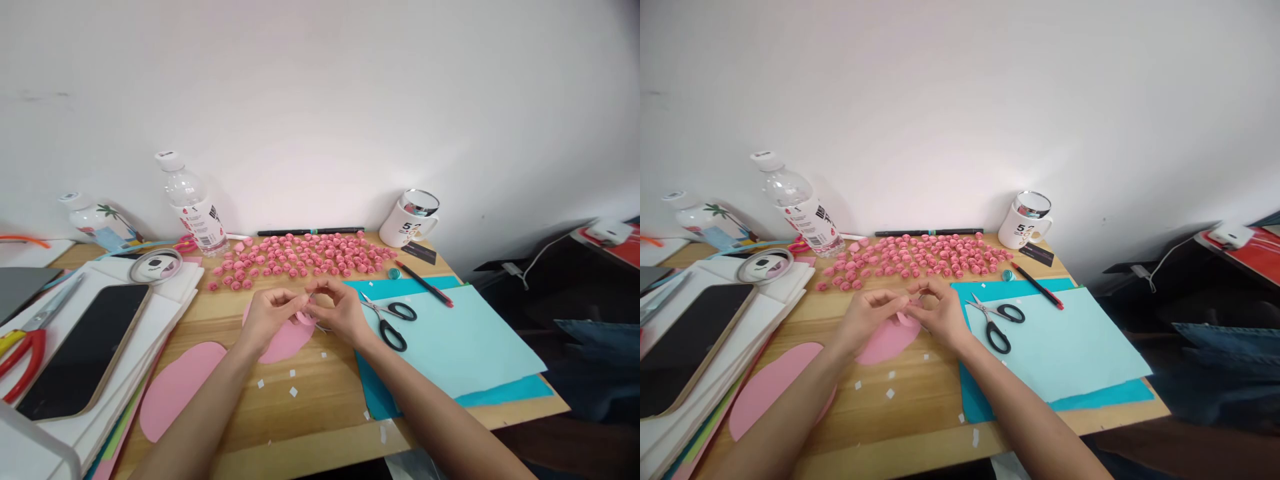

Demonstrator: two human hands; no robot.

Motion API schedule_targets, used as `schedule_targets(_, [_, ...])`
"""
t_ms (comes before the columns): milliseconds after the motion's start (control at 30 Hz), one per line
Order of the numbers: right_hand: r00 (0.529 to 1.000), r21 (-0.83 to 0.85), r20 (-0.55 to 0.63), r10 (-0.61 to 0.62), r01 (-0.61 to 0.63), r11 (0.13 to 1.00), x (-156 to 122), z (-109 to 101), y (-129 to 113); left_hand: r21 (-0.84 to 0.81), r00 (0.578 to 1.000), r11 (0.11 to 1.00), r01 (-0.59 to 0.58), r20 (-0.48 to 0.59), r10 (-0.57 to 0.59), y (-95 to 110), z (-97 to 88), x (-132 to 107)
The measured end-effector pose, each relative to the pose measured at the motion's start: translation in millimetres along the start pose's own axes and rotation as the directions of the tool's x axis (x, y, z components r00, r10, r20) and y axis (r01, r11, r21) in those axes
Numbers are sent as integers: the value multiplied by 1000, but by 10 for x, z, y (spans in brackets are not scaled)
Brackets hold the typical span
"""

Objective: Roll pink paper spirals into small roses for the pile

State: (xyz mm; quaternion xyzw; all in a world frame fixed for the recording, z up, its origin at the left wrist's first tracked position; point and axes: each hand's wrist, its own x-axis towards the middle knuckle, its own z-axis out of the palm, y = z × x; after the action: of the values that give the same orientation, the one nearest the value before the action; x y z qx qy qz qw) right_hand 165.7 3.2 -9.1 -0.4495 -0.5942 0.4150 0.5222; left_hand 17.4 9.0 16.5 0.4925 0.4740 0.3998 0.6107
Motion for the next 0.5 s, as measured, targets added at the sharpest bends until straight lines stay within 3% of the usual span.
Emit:
schedule_targets(100, [996,7,64,-60,60,998,-2,-1,25,-134,999,991,7,-39,-12,-21,-32,15])
schedule_targets(233, [985,-22,167,-53,57,998,-34,33,67,-329,992,944,20,-113,-61,-54,-83,56])
schedule_targets(367, [993,-92,41,-109,112,989,-43,52,98,-366,990,930,7,-129,-58,-67,-90,87])
schedule_targets(500, [988,-29,-73,-136,134,991,0,27,66,-312,992,950,9,-114,-47,-48,-81,76])
